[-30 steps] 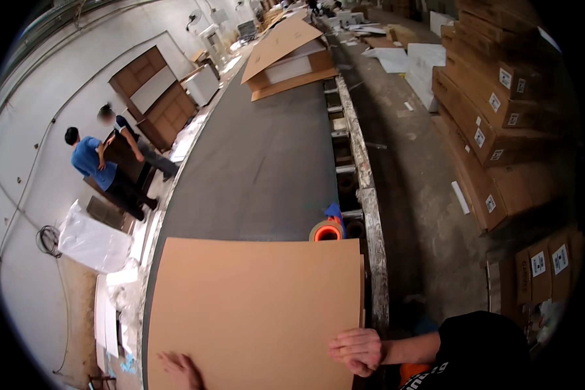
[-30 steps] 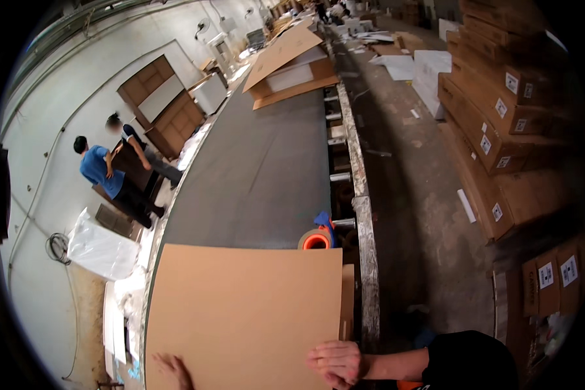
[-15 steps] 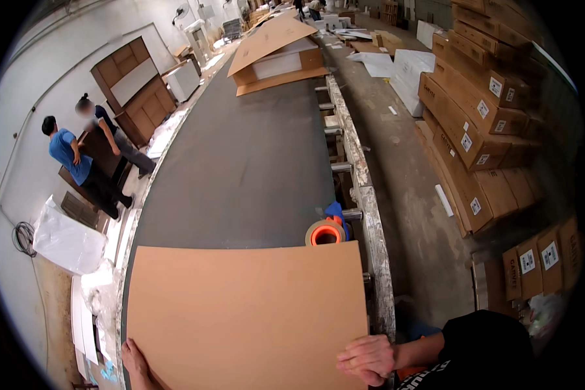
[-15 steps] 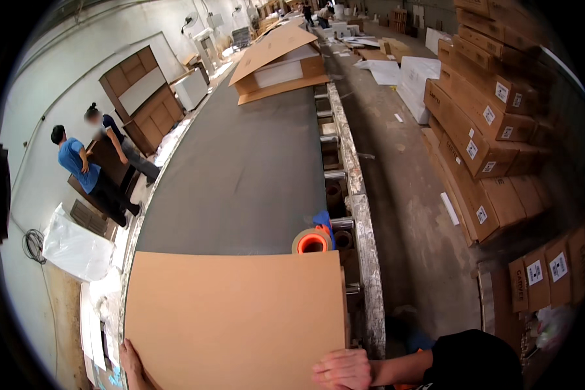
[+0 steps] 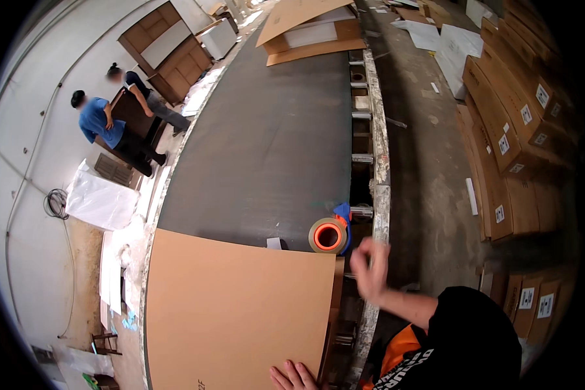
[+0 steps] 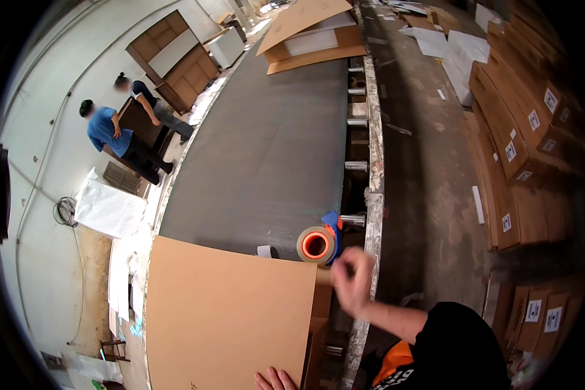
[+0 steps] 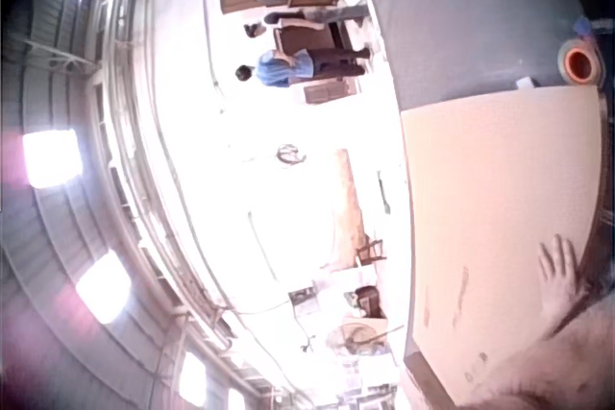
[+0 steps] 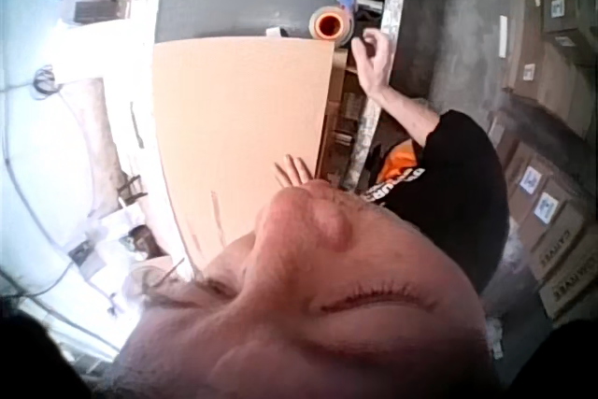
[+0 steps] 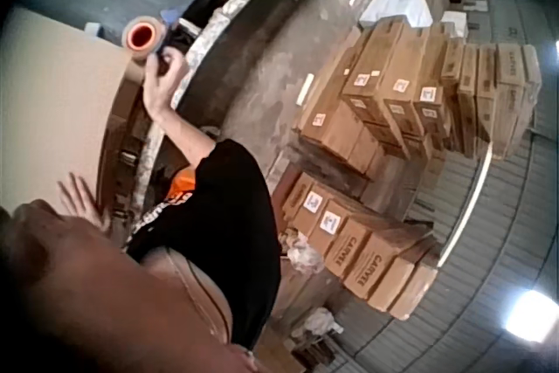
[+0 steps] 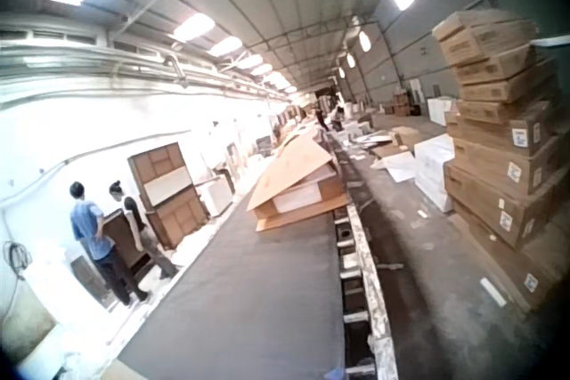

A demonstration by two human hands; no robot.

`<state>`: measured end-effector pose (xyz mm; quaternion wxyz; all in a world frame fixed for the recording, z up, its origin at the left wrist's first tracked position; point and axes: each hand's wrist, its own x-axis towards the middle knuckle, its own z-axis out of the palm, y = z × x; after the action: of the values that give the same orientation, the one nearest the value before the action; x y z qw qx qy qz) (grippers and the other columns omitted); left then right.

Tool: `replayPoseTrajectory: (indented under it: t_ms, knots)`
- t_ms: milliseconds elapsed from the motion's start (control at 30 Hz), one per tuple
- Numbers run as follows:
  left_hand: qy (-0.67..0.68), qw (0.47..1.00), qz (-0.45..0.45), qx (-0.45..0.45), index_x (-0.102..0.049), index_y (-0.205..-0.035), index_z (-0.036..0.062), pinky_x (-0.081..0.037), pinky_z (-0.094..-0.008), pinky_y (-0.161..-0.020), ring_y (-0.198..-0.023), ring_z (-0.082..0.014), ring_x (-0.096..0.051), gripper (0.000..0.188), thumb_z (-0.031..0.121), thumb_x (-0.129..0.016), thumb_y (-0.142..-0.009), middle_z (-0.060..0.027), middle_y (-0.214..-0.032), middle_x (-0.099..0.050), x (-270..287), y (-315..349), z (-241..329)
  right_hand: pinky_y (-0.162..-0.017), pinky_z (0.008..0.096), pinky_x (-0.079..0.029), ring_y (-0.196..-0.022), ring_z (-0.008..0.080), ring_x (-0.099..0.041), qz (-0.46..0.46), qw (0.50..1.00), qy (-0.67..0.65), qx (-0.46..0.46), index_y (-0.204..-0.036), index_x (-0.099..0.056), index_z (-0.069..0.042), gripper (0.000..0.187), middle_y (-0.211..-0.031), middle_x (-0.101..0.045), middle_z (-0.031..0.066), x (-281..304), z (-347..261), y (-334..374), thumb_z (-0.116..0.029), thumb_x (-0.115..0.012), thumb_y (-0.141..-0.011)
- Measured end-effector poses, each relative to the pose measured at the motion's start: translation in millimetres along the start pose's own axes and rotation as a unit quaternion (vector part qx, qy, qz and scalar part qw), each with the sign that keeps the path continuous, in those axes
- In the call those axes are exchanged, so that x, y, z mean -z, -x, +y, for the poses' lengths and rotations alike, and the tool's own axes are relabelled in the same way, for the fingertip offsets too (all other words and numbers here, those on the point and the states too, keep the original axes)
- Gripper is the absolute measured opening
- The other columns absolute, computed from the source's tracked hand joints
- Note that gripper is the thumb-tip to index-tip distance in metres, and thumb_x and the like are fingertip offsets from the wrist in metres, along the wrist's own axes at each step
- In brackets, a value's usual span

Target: The person tapes the edges and seams of a large cardboard box on a conveyor belt using a tape dispenser.

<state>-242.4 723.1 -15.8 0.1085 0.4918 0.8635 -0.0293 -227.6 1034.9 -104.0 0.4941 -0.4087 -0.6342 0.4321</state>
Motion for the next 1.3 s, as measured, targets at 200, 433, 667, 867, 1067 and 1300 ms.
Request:
replayPoseTrajectory:
  t_ms: [200,433,667,867,1067,1300]
  knots:
    - [0.048,0.996,0.073,0.013,-0.034,-0.146,-0.0017,-0.012,-0.0778,-0.105,-0.139,-0.0624,-0.005,0.066,0.044,-0.034,-0.099,-0.0308,-0.153,-0.025,-48,15,-20,-0.11,0.0467,-0.031,-0.126,0.0413,-0.039,-0.175,0.869,0.24,-0.396,-0.132,-0.044,0.002,0.082,-0.134,-0.046,0.0243,-64,70,-63,-0.044,-0.071,-0.069]
    - [0.09,0.995,0.046,0.021,-0.032,-0.149,0.0047,-0.013,-0.0778,-0.104,-0.141,-0.0591,-0.004,0.065,0.045,-0.031,-0.098,-0.0262,-0.155,-0.023,-75,11,-40,-0.092,0.0366,-0.047,-0.102,0.0298,-0.062,-0.061,0.948,0.021,-0.311,-0.139,-0.045,-0.002,0.076,-0.111,-0.061,0.0178,-8,69,-64,-0.014,-0.068,-0.068]
    - [0.019,0.999,0.021,0.038,-0.02,-0.149,-0.0074,-0.013,-0.0707,-0.111,-0.142,-0.0565,-0.005,0.078,0.044,-0.042,-0.094,-0.028,-0.156,-0.017,-49,18,-28,-0.099,0.0381,-0.045,-0.114,0.0356,-0.054,-0.297,0.933,0.059,0.194,-0.134,-0.053,-0.01,0.068,-0.125,-0.05,0.0215,34,-111,-52,-0.029,-0.071,-0.071]
    - [0.03,0.996,0.043,0.079,-0.011,-0.148,-0.0122,-0.011,-0.0537,-0.12,-0.145,-0.0499,-0.006,0.109,0.041,-0.072,-0.075,-0.0337,-0.155,-0.012,-22,6,-7,-0.065,0.0469,-0.056,-0.092,0.0374,-0.067,-0.634,0.603,0.302,0.379,-0.096,-0.073,-0.004,0.039,-0.09,-0.067,0.0189,-67,-245,15,-0.028,-0.068,-0.066]
    - [0.034,0.995,0.062,0.069,-0.011,-0.148,-0.0125,-0.009,-0.055,-0.119,-0.144,-0.0499,-0.007,0.111,0.037,-0.075,-0.071,-0.0336,-0.155,-0.012,-25,19,-8,-0.055,0.0458,-0.055,-0.064,0.0326,-0.067,-0.698,0.533,0.284,0.385,-0.075,-0.073,-0.006,0.025,-0.068,-0.067,0.011,-75,-182,52,-0.02,-0.066,-0.056]
    - [0.021,0.988,0.106,0.107,-0.032,-0.139,-0.0153,-0.02,-0.0577,-0.116,-0.139,-0.0514,-0.027,0.097,0.031,-0.073,-0.065,-0.0345,-0.147,-0.031,-29,33,-4,-0.061,0.0441,-0.055,-0.08,0.0346,-0.065,-0.712,0.532,0.339,0.309,-0.075,-0.07,-0.005,0.03,-0.076,-0.067,0.0148,65,-141,48,-0.029,-0.069,-0.057]
